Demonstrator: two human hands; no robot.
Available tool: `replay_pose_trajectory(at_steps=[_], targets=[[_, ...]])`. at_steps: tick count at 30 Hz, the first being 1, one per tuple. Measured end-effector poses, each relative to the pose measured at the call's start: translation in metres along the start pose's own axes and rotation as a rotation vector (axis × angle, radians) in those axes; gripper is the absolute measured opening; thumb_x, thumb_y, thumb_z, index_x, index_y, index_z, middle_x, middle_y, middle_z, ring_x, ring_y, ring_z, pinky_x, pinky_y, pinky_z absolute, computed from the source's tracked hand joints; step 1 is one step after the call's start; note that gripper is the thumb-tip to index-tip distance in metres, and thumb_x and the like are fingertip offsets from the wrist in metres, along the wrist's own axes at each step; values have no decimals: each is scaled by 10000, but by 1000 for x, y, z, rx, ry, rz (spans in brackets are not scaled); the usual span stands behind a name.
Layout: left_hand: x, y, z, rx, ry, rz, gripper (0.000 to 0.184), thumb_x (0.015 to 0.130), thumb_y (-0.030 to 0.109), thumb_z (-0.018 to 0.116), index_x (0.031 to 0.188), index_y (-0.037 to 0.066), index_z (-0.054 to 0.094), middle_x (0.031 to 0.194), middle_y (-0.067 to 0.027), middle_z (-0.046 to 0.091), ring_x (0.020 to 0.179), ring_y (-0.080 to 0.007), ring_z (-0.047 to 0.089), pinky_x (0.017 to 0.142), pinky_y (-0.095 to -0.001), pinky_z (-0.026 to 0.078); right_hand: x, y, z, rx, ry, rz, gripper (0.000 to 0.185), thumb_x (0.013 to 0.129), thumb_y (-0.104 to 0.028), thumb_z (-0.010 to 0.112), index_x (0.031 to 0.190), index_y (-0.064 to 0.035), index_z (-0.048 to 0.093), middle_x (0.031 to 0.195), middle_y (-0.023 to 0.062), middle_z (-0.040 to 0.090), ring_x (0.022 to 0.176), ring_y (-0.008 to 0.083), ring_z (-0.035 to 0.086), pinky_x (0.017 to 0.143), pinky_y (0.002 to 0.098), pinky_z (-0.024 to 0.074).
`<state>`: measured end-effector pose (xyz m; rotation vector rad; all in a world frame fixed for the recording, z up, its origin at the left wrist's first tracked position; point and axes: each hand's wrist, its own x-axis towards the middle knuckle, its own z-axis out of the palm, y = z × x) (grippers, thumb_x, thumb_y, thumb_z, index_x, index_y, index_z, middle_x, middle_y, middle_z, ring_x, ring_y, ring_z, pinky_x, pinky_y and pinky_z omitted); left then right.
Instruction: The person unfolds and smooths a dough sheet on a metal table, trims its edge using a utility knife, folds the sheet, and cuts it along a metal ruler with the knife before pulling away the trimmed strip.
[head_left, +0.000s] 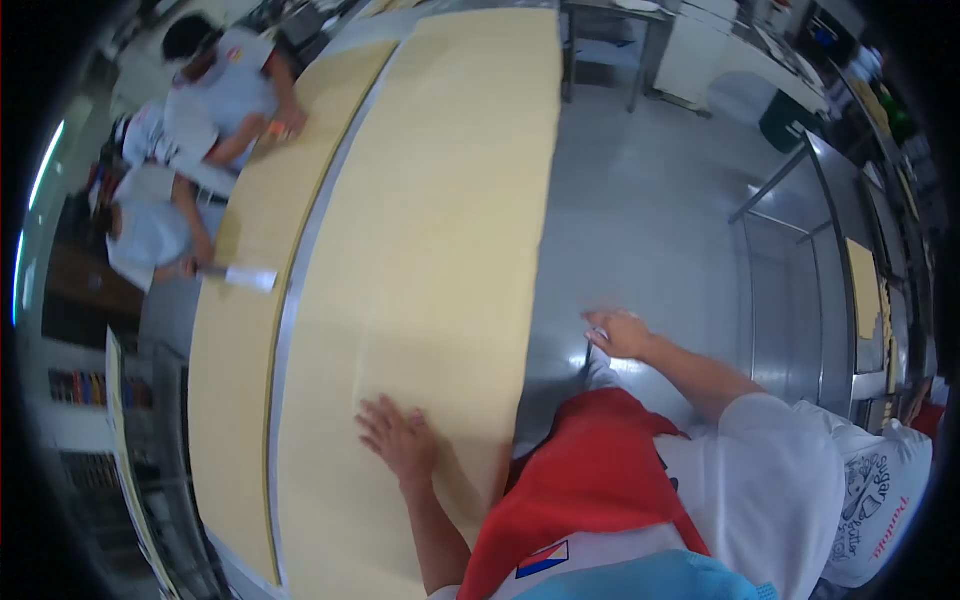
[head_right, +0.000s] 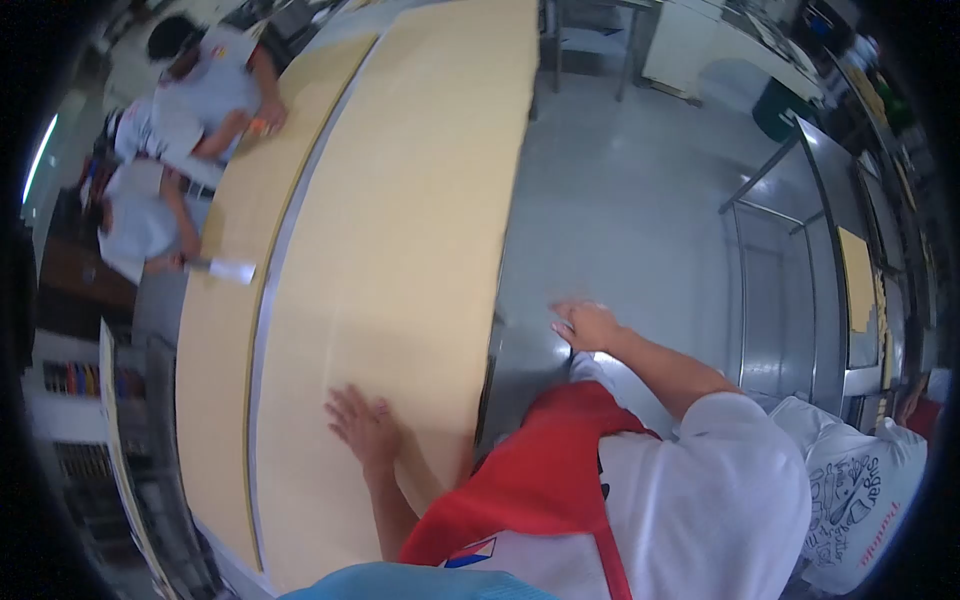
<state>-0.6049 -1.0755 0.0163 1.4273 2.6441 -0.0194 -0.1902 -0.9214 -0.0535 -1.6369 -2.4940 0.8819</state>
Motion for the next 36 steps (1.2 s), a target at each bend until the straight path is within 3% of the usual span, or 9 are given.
replay_pose_trajectory(at_steps=[2,3,5,6,12,18,24,27,36], targets=[[35,82,0,18,-4,199,719,1042,461,385,1587,23,220,1667,-233,117,1534,-454,68,1205,-634,73,-3,37,-30,18,-76,170,267,980,-316,570,1093,-110,697,1038,163,722,988,399,676,870,518,536],[51,120,5,10,36,228,720,1035,468,394,1582,27,239,1659,-246,131,1526,-472,87,1187,-667,89,-4,61,-30,35,-56,191,267,980,-316,570,1093,-110,697,1038,163,722,988,399,676,870,518,536],[82,185,4,-1,64,283,721,1028,476,403,1577,31,259,1651,-259,144,1517,-490,106,1169,-700,105,1,99,-29,319,340,272,194,969,-266,593,990,-105,700,886,157,719,887,419,681,802,524,546],[100,217,2,45,77,267,718,1029,483,400,1582,48,257,1655,-247,148,1518,-487,111,1163,-706,122,6,116,-40,384,293,306,216,958,-242,607,1100,-96,677,1051,168,710,992,413,665,869,501,535],[215,310,-12,110,76,52,727,1027,561,379,1606,144,240,1681,-148,154,1527,-456,120,1142,-732,161,66,176,-116,295,241,219,513,927,-224,653,1386,-41,519,1381,209,554,1175,381,598,1041,483,449],[306,349,-23,40,59,-158,735,1028,576,351,1613,150,219,1687,-133,139,1531,-451,105,1149,-732,139,178,218,-236,425,119,-36,448,907,-239,677,1295,-31,593,1275,217,618,1040,381,649,962,472,486],[370,415,-27,83,45,-166,743,1024,561,376,1608,130,221,1687,-132,141,1528,-458,113,1153,-729,121,305,294,-332,287,201,156,247,914,-237,673,1058,-38,651,1046,174,690,848,343,680,754,450,525],[424,462,-35,115,-2,-228,756,1013,564,407,1603,122,240,1685,-137,148,1527,-461,121,1156,-723,119,340,339,-358,328,298,125,255,918,-232,669,1101,-54,666,1009,159,705,838,317,677,769,431,530],[622,674,-34,109,110,123,749,993,629,384,1594,188,299,1669,-156,205,1514,-481,151,1151,-730,97,446,471,-445,226,269,277,308,936,-222,652,1192,-51,673,985,183,723,831,312,690,765,415,543]])
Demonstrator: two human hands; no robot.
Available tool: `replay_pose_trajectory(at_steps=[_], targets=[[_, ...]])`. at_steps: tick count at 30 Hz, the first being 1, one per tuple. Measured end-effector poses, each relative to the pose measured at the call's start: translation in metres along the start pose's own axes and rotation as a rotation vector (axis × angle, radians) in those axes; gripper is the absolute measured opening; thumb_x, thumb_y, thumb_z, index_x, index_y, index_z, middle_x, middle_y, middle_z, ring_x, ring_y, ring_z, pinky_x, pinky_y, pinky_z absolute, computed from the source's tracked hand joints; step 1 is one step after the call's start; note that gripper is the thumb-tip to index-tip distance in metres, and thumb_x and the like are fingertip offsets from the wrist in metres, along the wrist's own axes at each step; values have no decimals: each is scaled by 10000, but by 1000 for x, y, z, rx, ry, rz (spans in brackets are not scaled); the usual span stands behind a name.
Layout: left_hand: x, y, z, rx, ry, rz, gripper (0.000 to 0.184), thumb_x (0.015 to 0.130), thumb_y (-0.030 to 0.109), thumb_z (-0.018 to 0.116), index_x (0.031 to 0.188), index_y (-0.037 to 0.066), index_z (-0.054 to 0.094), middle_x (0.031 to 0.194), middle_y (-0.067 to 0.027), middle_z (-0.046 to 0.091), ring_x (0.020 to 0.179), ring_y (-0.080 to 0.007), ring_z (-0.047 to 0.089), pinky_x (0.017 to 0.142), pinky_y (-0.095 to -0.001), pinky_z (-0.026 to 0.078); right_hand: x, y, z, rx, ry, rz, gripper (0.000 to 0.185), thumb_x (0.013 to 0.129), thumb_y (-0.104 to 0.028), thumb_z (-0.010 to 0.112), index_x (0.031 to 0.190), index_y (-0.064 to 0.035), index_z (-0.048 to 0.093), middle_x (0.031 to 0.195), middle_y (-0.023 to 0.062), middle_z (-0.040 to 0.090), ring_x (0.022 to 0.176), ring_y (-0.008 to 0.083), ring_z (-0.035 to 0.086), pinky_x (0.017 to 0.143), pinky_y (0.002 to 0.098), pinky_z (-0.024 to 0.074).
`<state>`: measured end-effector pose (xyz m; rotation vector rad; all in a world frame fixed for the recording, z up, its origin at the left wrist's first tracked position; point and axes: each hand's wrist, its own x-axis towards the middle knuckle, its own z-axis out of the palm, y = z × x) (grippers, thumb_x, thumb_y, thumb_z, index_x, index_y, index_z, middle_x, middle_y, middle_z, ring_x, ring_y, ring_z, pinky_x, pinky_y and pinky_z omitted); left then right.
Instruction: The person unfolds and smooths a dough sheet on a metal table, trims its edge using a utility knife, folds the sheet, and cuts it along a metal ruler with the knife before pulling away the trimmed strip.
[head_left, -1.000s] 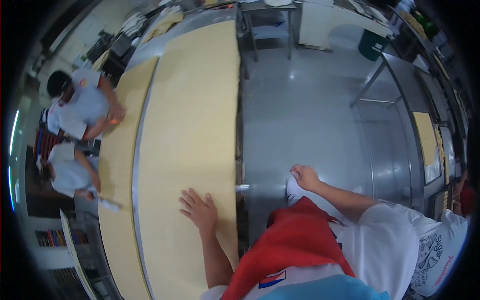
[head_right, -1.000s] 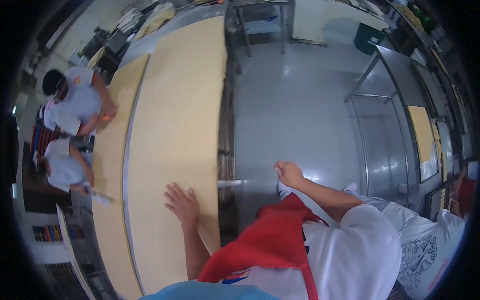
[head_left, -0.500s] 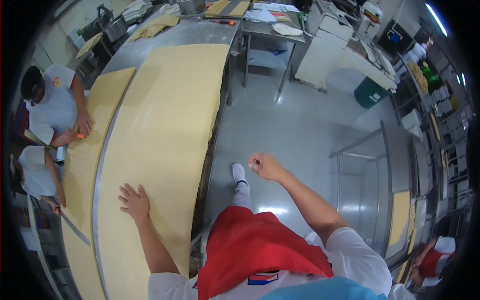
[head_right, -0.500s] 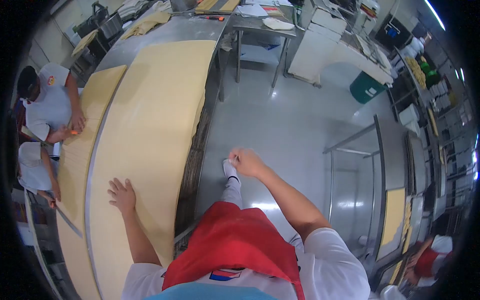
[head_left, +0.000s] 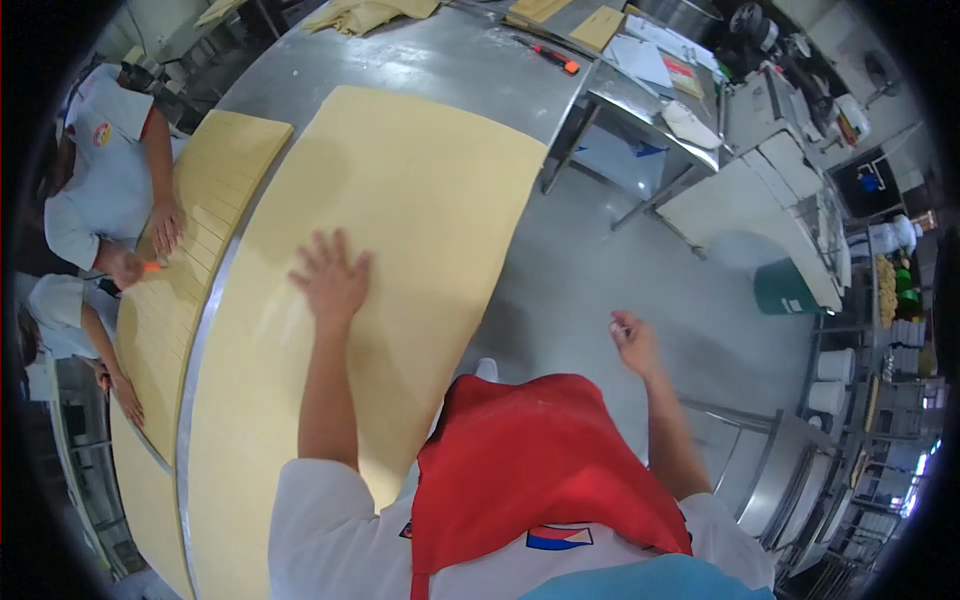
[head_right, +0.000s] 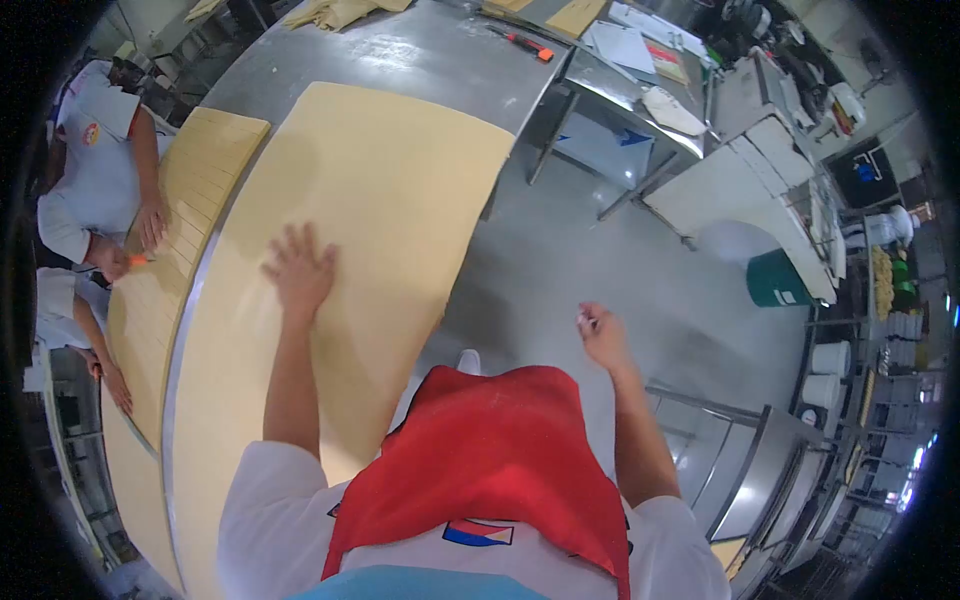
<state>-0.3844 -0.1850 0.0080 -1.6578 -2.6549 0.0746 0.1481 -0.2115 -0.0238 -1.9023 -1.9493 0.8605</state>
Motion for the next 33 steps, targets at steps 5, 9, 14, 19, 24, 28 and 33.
replay_pose_trajectory(at_steps=[5,9,14,19,24,28,33], targets=[[72,102,-2,-69,60,111,741,997,631,364,1594,195,304,1670,-147,206,1519,-474,143,1161,-717,93,164,-4,-22,32,116,-136,288,954,-203,631,1202,-61,673,1005,164,721,881,299,698,786,403,543],[99,140,-6,-122,102,-31,765,983,650,385,1587,186,312,1662,-152,223,1512,-480,167,1183,-686,113,344,-1,-68,-121,209,-365,378,960,-224,634,1317,-99,617,1230,130,662,1082,268,646,939,392,505],[102,158,-10,-214,68,-197,764,970,637,406,1574,172,342,1663,-146,225,1508,-482,172,1169,-709,110,643,63,-132,-491,528,-762,562,974,-275,596,1451,-11,458,1399,227,546,1327,408,489,1117,461,386],[127,253,-28,-162,68,-595,783,973,591,406,1561,79,329,1638,-206,239,1491,-509,191,1131,-749,154,692,-8,-178,-593,323,-287,586,1006,-433,518,1452,-57,477,1379,234,551,1270,447,531,1055,543,439],[115,327,-22,-239,207,-409,751,986,586,402,1555,98,349,1629,-216,254,1492,-502,197,1135,-746,151,767,23,-161,-362,99,-502,626,1026,-484,450,1467,-40,446,1287,248,620,1167,434,608,1000,530,467],[111,335,-27,-236,170,-410,701,985,562,440,1533,126,401,1622,-209,280,1491,-493,207,1141,-730,156,767,25,-151,-286,-27,-576,538,1017,-399,504,1396,-19,528,1195,262,654,1049,459,639,907,541,492],[121,340,-24,-130,84,-393,693,991,523,472,1555,135,363,1646,-201,229,1505,-489,170,1160,-710,126,716,-13,-190,583,-645,36,112,948,-169,606,869,-119,544,664,7,504,501,123,482,456,293,412]])
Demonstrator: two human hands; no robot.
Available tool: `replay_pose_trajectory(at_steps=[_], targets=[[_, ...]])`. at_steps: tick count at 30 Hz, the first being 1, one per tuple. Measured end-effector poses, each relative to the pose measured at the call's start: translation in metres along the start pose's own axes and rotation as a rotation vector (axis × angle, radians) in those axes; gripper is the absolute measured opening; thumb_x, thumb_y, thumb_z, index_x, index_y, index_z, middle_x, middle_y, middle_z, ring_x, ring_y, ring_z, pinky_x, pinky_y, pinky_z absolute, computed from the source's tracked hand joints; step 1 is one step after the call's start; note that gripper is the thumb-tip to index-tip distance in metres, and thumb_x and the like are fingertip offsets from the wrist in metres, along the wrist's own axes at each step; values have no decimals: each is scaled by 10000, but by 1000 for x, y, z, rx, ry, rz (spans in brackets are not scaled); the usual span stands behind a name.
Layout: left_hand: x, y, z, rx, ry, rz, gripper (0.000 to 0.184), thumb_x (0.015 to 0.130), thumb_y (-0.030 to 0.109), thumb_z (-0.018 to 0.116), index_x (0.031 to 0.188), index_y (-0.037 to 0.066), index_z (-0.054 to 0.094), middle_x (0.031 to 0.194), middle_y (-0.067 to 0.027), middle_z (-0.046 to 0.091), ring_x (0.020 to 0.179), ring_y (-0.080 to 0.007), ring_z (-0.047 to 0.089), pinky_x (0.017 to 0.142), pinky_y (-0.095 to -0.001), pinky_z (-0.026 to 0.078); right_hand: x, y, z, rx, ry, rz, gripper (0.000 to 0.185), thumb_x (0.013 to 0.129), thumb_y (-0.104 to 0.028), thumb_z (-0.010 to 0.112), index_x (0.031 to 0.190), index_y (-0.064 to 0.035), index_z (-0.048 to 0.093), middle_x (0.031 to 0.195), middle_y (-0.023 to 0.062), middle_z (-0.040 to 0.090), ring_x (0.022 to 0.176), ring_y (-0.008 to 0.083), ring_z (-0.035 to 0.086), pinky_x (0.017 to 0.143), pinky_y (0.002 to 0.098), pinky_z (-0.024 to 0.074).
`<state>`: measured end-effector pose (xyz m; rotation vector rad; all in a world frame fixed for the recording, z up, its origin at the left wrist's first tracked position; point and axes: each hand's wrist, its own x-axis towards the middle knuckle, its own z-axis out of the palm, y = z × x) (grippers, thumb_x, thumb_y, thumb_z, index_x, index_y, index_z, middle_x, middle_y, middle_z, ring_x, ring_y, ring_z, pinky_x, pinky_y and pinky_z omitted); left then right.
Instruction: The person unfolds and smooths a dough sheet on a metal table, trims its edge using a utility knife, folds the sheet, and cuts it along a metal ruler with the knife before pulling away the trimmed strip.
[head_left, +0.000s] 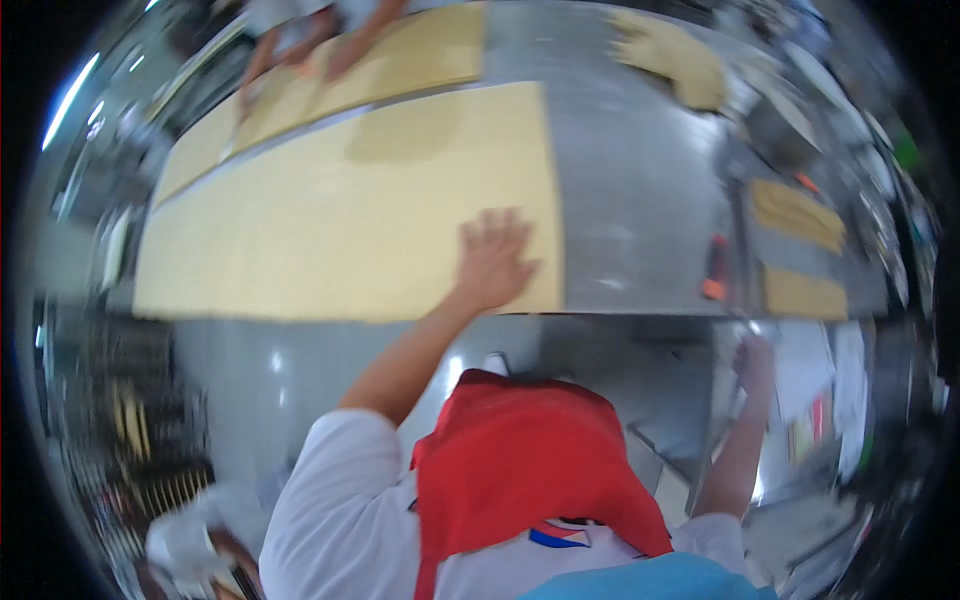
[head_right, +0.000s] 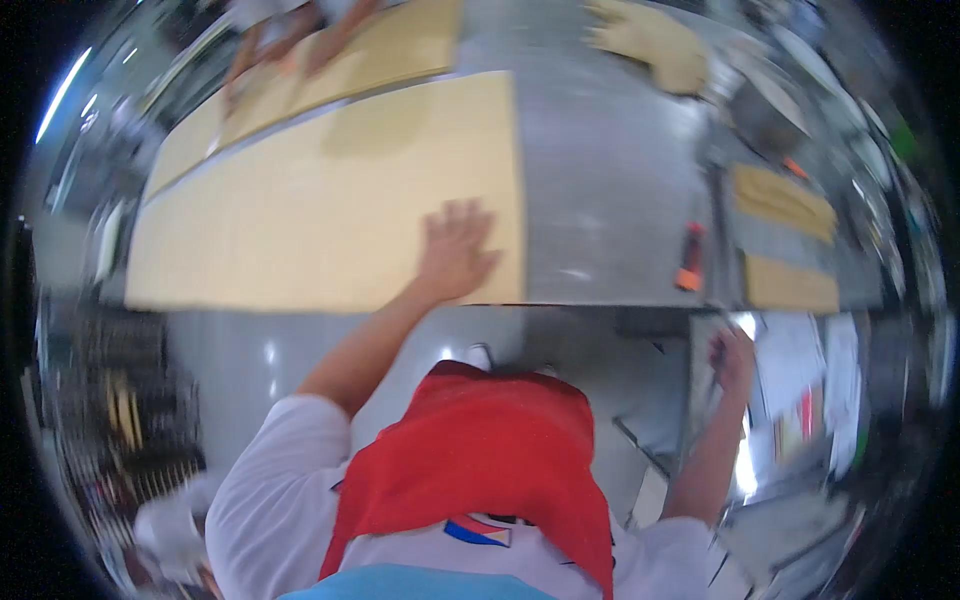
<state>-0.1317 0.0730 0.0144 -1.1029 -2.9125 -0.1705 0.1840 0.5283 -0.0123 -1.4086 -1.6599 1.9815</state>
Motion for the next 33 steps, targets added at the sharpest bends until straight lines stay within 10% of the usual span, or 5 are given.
replay_pose_trajectory(at_steps=[9,10,13,25,33], targets=[[6,-5,-2,73,-89,84,726,1001,559,403,1572,120,311,1652,-214,192,1509,-497,141,1161,-713,100,-127,6,55,-466,296,-259,222,920,-186,575,743,-59,531,594,38,519,502,149,507,456,333,387],[7,-6,-3,63,-78,100,726,1001,559,403,1572,120,311,1652,-214,192,1509,-497,141,1161,-713,100,-149,31,58,-707,404,-544,227,911,-165,578,727,-36,549,597,48,525,522,158,518,489,330,401],[16,-13,-12,44,-116,149,718,1002,543,414,1576,126,308,1654,-212,184,1511,-487,143,1166,-709,97,-226,85,70,-322,361,-149,156,916,-128,579,824,-7,612,611,24,545,543,110,521,495,313,408],[96,-44,-11,-24,-64,578,705,993,544,449,1560,134,359,1643,-184,234,1513,-462,163,1194,-666,92,-357,39,173,-514,561,109,227,927,-159,598,754,-12,583,584,23,529,513,120,502,487,322,402],[124,75,8,-648,18,1080,605,943,378,631,1471,127,473,1589,-164,333,1466,-430,282,1207,-586,208,-496,169,258,-630,674,141,331,932,-293,662,756,-23,588,573,66,536,512,150,524,484,360,409]])
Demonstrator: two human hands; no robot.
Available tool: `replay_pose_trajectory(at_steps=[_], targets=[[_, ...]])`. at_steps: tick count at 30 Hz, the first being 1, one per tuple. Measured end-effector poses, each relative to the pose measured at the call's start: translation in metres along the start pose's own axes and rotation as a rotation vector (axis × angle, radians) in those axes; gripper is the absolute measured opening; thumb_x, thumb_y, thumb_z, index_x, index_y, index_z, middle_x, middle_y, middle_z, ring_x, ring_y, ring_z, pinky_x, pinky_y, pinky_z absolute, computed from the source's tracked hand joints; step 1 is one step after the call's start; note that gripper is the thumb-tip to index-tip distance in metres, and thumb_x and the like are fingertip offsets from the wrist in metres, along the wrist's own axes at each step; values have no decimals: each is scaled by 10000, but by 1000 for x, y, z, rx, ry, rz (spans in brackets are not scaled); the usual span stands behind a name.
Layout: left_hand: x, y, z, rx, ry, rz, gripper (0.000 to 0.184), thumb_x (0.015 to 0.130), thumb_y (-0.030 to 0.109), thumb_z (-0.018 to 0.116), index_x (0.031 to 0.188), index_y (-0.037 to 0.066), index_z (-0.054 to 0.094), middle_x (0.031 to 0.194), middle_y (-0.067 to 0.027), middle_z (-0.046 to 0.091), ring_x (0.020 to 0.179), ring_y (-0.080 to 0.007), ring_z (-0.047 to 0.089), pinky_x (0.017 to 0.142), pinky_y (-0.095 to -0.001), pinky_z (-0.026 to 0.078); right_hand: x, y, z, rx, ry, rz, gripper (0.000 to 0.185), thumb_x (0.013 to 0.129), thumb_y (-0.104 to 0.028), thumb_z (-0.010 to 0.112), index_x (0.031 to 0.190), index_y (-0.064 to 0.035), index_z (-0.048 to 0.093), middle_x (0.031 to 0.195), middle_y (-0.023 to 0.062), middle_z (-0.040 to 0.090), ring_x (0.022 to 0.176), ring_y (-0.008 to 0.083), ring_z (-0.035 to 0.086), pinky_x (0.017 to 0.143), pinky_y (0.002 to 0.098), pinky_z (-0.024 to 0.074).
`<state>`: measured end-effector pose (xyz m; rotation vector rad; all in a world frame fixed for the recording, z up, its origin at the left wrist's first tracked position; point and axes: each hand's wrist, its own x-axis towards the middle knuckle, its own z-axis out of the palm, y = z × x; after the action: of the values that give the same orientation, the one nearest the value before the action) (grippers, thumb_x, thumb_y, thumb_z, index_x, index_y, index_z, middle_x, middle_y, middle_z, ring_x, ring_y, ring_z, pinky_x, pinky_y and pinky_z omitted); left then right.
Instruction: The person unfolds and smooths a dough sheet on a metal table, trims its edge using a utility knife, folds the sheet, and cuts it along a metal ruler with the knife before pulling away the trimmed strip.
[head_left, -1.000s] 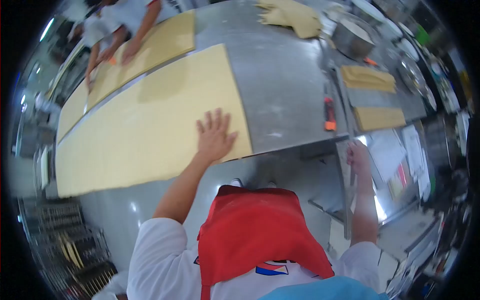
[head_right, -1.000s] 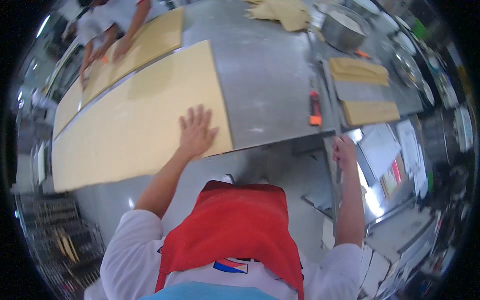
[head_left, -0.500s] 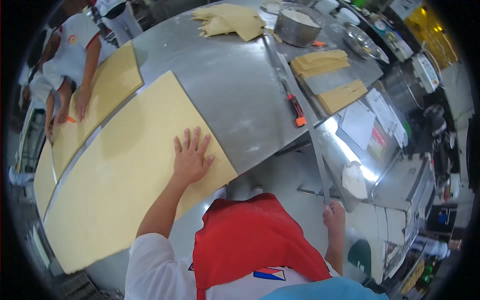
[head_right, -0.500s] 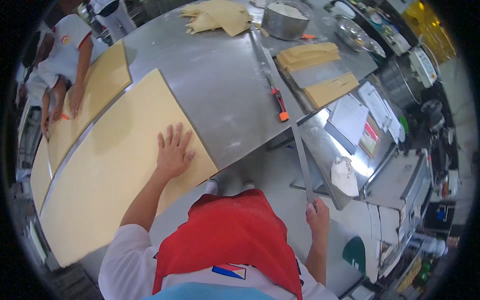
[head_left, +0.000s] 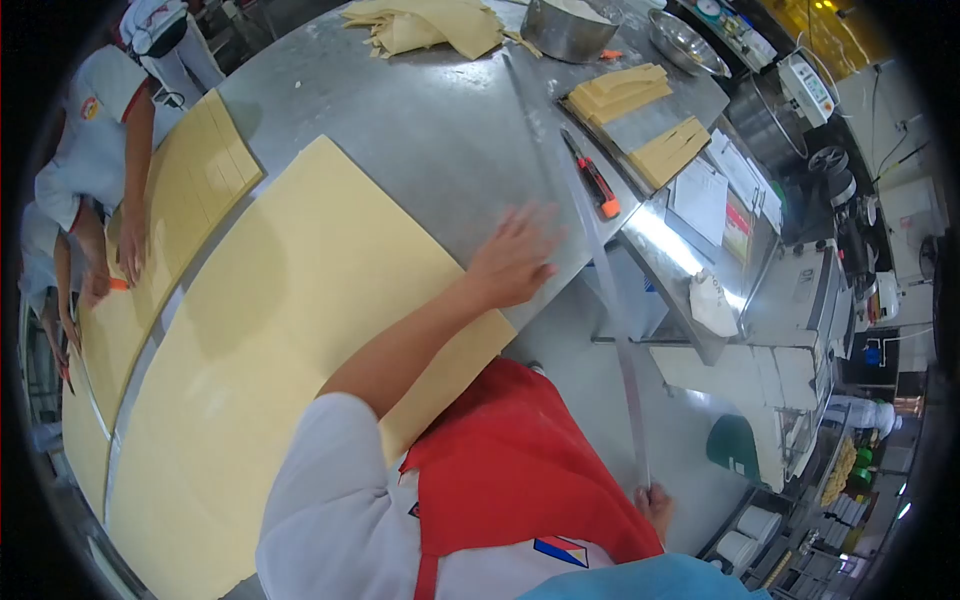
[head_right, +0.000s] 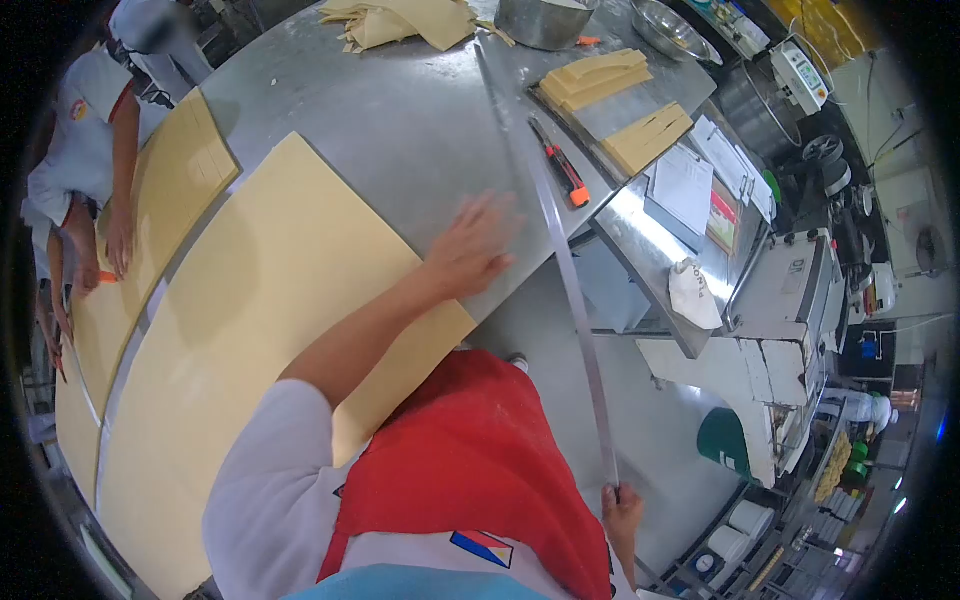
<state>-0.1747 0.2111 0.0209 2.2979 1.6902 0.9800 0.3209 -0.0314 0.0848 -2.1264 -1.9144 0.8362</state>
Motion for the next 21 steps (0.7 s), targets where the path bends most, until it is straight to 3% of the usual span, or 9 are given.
replay_pose_trajectory(at_steps=[4,6,7,9,11,13,15,17,21], targets=[[43,2,30,-14,70,294,503,906,408,673,1308,112,615,1437,-145,495,1403,-403,382,1213,-575,214,-80,175,45,-169,-50,-56,321,926,-353,692,801,-64,630,618,132,602,548,209,624,517,380,461],[47,-5,32,17,-400,369,387,874,429,703,1062,91,700,1210,-105,598,1278,-358,493,1197,-556,256,-104,209,48,-346,-154,-89,289,925,-373,695,860,-92,676,685,138,665,618,272,687,561,394,499],[44,-10,38,14,-409,364,387,874,429,703,1062,91,700,1210,-105,598,1278,-358,493,1197,-556,256,-109,209,48,-344,-163,-86,289,925,-373,695,860,-92,676,685,138,665,618,272,687,561,394,499],[26,-23,45,-166,-216,476,363,863,435,715,877,73,691,994,-90,611,1099,-327,575,1105,-518,370,-114,207,49,50,-130,17,255,926,-362,698,925,-106,705,736,108,695,683,279,703,622,393,525],[10,-23,19,-151,-302,371,351,867,418,717,867,68,692,958,-97,612,1043,-324,585,1024,-494,416,-98,234,56,-63,-218,-4,191,947,-273,678,947,-84,711,765,92,696,724,230,696,682,374,542],[-8,-32,-10,-131,-403,275,339,871,401,720,857,64,693,923,-104,613,987,-320,595,942,-470,462,-93,290,78,132,124,-112,131,957,-168,646,937,-54,707,834,101,708,802,236,696,739,350,543],[-29,-53,-42,-30,-257,80,307,889,347,720,838,46,689,857,-107,603,917,-320,603,841,-450,490,-48,265,47,743,-33,-58,114,967,-116,616,979,-37,697,924,139,715,871,286,694,785,375,536],[-46,-69,-71,23,-271,-31,289,901,325,713,845,42,690,867,-109,609,915,-322,603,836,-446,495,1,188,-2,-67,-139,-177,115,958,-106,615,1031,-50,684,977,151,711,919,335,678,811,418,527],[-60,-101,-80,191,-66,-87,269,931,283,694,856,25,679,890,-116,622,904,-328,605,840,-442,499,95,153,-32,-243,-125,-364,130,945,-80,588,1019,-61,693,958,151,708,919,361,672,800,466,524]])
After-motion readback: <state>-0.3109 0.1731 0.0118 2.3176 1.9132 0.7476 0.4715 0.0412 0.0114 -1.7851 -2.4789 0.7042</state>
